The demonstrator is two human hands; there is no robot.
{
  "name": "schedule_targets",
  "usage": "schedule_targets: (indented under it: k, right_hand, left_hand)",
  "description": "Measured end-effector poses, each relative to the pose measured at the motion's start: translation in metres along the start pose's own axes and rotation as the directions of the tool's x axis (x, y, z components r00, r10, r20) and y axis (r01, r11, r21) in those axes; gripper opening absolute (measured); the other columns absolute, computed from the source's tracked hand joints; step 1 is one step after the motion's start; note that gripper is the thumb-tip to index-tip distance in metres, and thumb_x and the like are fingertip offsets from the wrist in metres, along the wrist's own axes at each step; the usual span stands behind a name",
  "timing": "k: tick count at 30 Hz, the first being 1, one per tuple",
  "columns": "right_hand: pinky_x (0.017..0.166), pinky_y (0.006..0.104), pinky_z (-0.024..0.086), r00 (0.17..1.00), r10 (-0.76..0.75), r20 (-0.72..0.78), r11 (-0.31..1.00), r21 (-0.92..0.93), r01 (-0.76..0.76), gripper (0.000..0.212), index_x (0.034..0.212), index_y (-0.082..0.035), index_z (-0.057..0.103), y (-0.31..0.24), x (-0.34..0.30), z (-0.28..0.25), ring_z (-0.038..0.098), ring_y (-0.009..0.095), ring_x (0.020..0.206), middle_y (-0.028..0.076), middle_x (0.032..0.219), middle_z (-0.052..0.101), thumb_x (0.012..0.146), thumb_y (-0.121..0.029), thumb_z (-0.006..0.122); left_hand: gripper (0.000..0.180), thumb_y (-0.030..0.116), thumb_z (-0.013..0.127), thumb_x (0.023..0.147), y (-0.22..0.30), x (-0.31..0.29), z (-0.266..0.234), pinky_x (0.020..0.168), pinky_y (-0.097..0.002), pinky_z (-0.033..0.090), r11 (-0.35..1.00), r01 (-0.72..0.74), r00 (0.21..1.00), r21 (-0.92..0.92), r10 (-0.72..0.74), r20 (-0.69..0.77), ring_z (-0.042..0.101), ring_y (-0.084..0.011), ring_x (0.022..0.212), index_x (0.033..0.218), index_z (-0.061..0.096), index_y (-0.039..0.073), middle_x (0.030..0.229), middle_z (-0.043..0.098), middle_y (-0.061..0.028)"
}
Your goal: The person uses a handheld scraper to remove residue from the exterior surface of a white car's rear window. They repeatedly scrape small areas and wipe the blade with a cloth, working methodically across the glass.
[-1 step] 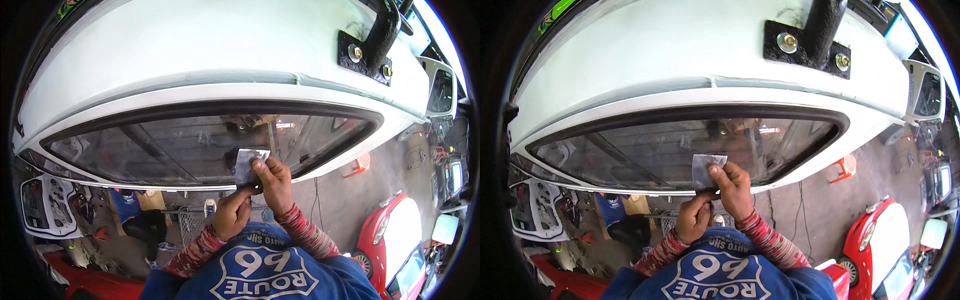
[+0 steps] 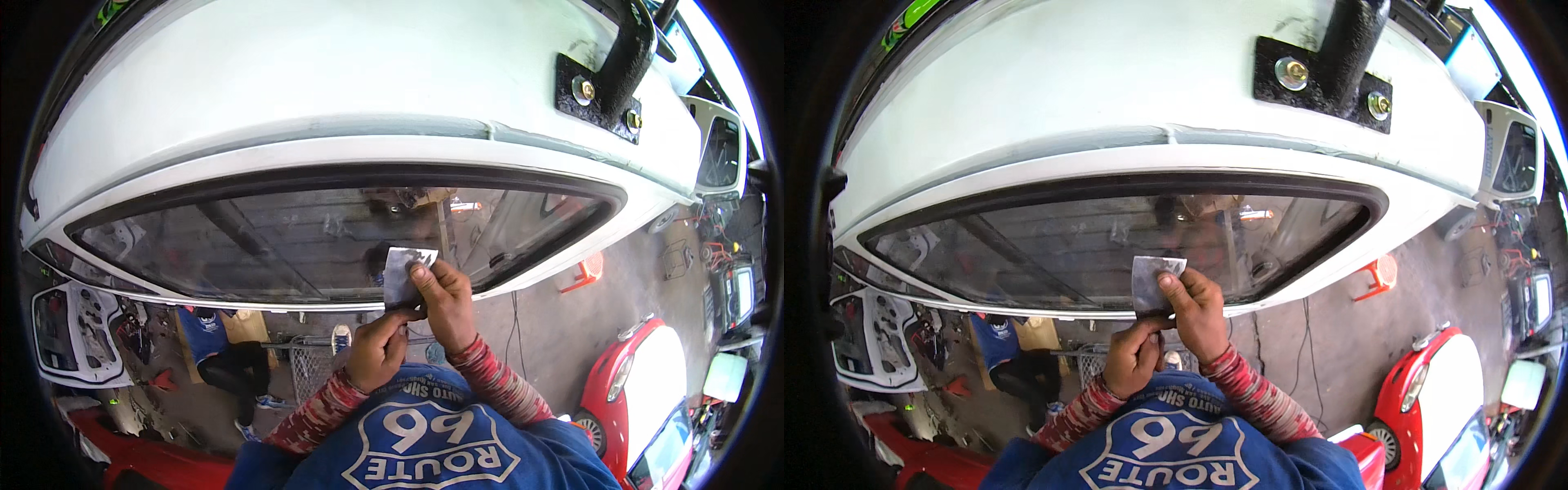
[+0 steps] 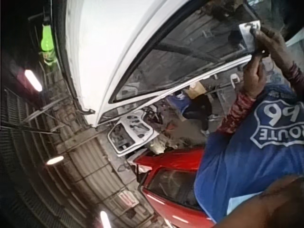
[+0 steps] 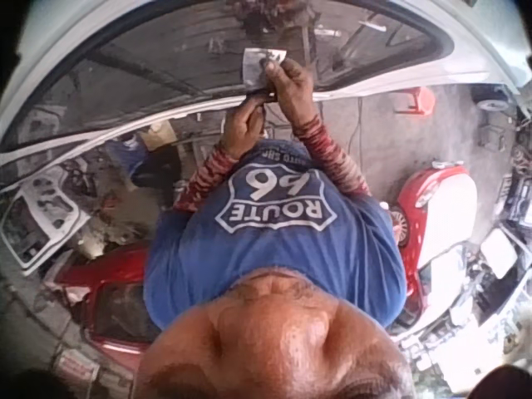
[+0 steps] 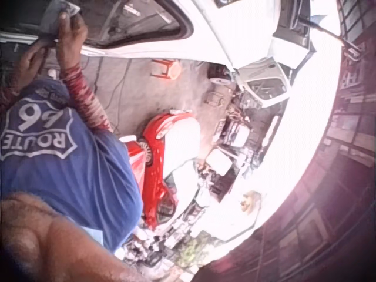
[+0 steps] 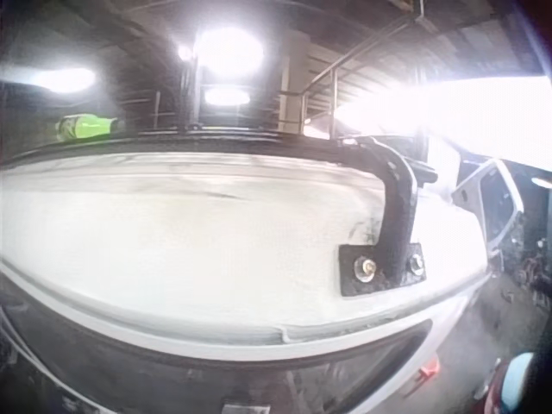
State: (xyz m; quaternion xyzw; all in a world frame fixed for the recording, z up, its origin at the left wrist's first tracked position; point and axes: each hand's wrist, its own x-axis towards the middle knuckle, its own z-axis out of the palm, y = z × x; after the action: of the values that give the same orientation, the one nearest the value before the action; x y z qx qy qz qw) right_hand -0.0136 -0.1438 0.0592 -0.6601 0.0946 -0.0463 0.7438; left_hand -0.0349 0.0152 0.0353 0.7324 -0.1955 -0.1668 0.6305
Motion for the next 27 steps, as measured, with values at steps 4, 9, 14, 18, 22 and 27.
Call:
schedule_targets:
  k: [4,9,14,18,22,27]
  right_hand:
    - [0.055,0.0226,0.039,1.0,0.01,-0.026,1.0,0.003,-0.01,0.028,0.099,0.002,0.071,-0.004,0.0,0.0,0.046,0.002,0.066,-0.006,0.076,0.057,0.103,-0.026,0.067]
    - [0.051,0.0211,0.038,1.0,0.016,-0.022,0.997,-0.079,-0.018,0.028,0.1,-0.002,0.071,-0.008,0.016,0.003,0.046,0.002,0.061,-0.006,0.073,0.057,0.104,-0.028,0.065]
    - [0.049,0.0206,0.035,0.997,-0.063,-0.04,0.997,-0.055,0.061,0.027,0.094,-0.003,0.069,-0.017,0.016,0.006,0.045,0.002,0.058,-0.007,0.071,0.056,0.104,-0.027,0.066]
    - [0.051,0.0198,0.035,0.986,-0.157,-0.056,0.987,-0.025,0.156,0.025,0.091,-0.002,0.068,-0.019,0.012,0.004,0.044,0.001,0.061,-0.007,0.072,0.055,0.104,-0.024,0.064]
    - [0.055,0.0222,0.038,0.988,0.155,-0.001,0.986,-0.06,-0.155,0.027,0.1,0.001,0.072,-0.009,0.011,0.001,0.047,0.003,0.068,-0.006,0.078,0.059,0.102,-0.026,0.068]
    - [0.053,0.021,0.038,0.996,-0.079,-0.033,0.997,-0.019,0.078,0.025,0.098,0.0,0.07,-0.011,0.014,-0.006,0.047,0.002,0.065,-0.007,0.073,0.056,0.103,-0.024,0.067]
  left_hand:
    - [0.033,-0.003,0.05,0.095,0.001,0.001,0.002,0.08,-0.0355,0.056,0.99,-0.123,0.988,0.069,0.128,-0.088,0.075,-0.0287,0.091,0.124,0.064,0.0,0.102,0.073,-0.0187]
    - [0.033,-0.003,0.05,0.095,0.001,0.014,-0.003,0.082,-0.035,0.057,0.986,-0.164,0.984,0.01,0.164,-0.071,0.075,-0.0281,0.097,0.125,0.064,0.001,0.107,0.074,-0.0186]
    - [0.035,-0.004,0.05,0.095,0.004,0.018,-0.002,0.084,-0.0359,0.057,0.975,-0.211,0.972,0.067,0.217,-0.094,0.075,-0.0303,0.098,0.127,0.063,0.001,0.109,0.074,-0.0178]
    - [0.034,-0.003,0.051,0.096,0.004,0.016,0.002,0.081,-0.0353,0.057,0.959,-0.283,0.951,0.033,0.285,-0.124,0.074,-0.029,0.094,0.127,0.063,0.001,0.108,0.074,-0.0181]
    - [0.033,-0.003,0.05,0.096,-0.002,0.015,0.003,0.073,-0.0343,0.055,0.99,-0.133,0.989,0.035,0.135,-0.058,0.073,-0.0277,0.082,0.126,0.062,0.002,0.102,0.073,-0.019]
    - [0.029,0.0,0.05,0.098,-0.005,0.019,0.007,0.067,-0.033,0.053,0.971,-0.236,0.968,0.023,0.237,-0.084,0.07,-0.0245,0.072,0.124,0.063,0.002,0.09,0.07,-0.0154]
